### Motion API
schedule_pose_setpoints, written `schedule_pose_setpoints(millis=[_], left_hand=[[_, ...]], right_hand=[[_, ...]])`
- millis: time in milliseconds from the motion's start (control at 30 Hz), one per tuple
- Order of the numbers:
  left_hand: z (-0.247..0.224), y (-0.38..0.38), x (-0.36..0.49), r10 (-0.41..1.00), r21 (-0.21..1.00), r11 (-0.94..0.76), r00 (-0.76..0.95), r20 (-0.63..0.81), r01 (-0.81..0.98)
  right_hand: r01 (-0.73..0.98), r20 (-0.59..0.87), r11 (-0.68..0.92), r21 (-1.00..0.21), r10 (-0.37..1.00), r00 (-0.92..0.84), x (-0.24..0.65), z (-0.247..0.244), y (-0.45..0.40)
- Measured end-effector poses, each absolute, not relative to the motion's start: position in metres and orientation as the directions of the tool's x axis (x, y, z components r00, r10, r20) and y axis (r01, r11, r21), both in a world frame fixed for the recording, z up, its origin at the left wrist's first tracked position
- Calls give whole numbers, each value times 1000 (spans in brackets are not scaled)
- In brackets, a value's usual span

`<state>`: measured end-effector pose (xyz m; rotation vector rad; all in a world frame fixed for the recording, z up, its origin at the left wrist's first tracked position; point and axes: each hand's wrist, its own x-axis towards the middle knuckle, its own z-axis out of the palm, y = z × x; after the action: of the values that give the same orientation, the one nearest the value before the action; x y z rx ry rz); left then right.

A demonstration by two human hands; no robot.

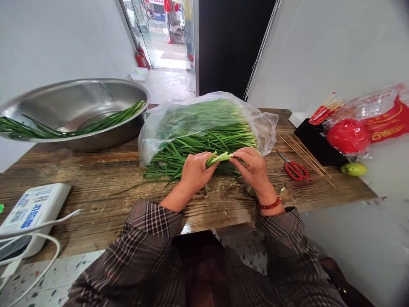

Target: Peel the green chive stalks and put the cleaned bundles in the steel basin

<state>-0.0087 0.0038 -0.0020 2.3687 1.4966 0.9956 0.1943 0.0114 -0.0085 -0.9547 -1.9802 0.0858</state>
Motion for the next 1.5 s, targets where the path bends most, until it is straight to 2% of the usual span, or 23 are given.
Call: schedule_pose_setpoints(millis=[100, 200, 267, 367, 467, 567, 667, 733, 833, 900, 967, 1033, 1133, 1267, 1433, 1500], left_hand=[[-3, 4, -9, 835, 449, -506, 289, 468, 736], [-4, 3, -10, 791, 367, -549, 324, 519, 751], [-4, 2, -10, 749, 281, -580, 365, 554, 764], [-2, -2, -10, 686, 138, -616, 443, 577, 775], [-1, -4, -10, 639, 23, -640, 515, 572, 768], [-2, -3, -11, 621, 21, -652, 518, 588, 758], [-4, 2, -15, 651, 136, -635, 432, 625, 761], [-6, 6, -17, 678, 243, -615, 347, 648, 750], [-5, 9, -18, 710, 426, -603, 209, 673, 675], [-4, 10, -18, 736, 530, -581, 121, 666, 617], [-1, 9, -16, 760, 593, -547, 53, 648, 590], [1, 8, -15, 769, 617, -524, 15, 639, 587], [3, 7, -14, 763, 609, -525, 13, 646, 595], [2, 8, -14, 753, 583, -551, 55, 656, 597], [2, 8, -15, 748, 580, -564, 66, 661, 588], [3, 8, -15, 747, 579, -573, 78, 660, 580]], right_hand=[[525, 681, 677, -517, 696, -227, 188, -8, 10], [460, 614, 599, -655, 777, -137, 181, -8, 8], [388, 521, 508, -769, 850, -79, 178, -11, 8], [186, 337, 336, -924, 941, -22, 176, -16, 11], [31, 230, 230, -973, 973, 11, 177, -21, 14], [-42, 213, 214, -976, 977, 26, 181, -20, 16], [-121, 251, 263, -957, 962, 107, 191, -14, 17], [-101, 304, 324, -941, 937, 170, 203, -11, 16], [177, 397, 374, -910, 910, 116, 224, -8, 15], [415, 409, 388, -823, 912, -43, 235, -9, 15], [556, 405, 443, -703, 892, -199, 240, -9, 15], [592, 456, 520, -616, 848, -271, 240, -8, 16], [563, 544, 602, -567, 786, -292, 233, -7, 16], [562, 452, 632, -535, 775, -442, 227, -12, 15], [708, 327, 631, -317, 774, -543, 226, -23, 17], [718, 346, 625, -306, 776, -528, 224, -23, 18]])
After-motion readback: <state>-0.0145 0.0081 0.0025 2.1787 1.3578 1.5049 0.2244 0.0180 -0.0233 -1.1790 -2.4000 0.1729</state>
